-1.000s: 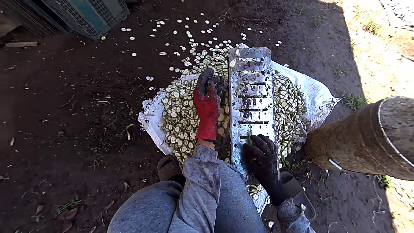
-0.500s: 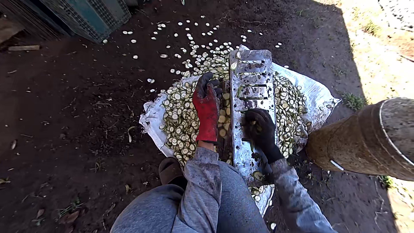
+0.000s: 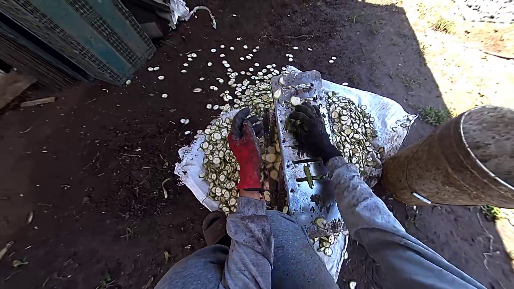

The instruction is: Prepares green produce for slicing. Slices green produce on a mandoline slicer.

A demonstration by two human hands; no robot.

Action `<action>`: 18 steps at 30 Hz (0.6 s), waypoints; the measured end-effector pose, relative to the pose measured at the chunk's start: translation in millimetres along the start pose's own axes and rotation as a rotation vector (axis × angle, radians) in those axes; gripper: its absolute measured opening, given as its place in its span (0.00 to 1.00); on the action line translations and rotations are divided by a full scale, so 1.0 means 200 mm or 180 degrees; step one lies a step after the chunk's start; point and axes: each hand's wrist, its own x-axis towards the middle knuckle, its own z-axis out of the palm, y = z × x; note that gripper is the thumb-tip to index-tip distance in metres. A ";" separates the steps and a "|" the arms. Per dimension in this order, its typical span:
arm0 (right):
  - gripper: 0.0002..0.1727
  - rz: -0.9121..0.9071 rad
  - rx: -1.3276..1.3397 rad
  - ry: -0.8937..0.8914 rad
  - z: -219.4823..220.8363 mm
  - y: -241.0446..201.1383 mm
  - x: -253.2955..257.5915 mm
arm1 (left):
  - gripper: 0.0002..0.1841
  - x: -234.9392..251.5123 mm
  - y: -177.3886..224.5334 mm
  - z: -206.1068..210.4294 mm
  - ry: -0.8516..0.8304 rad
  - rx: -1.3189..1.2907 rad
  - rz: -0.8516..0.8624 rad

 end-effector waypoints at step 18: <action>0.26 0.0186 -0.0173 0.0040 0.12 0.15 -0.03 | 0.20 0.01 0.00 -0.01 -0.0020 0.0100 0.0125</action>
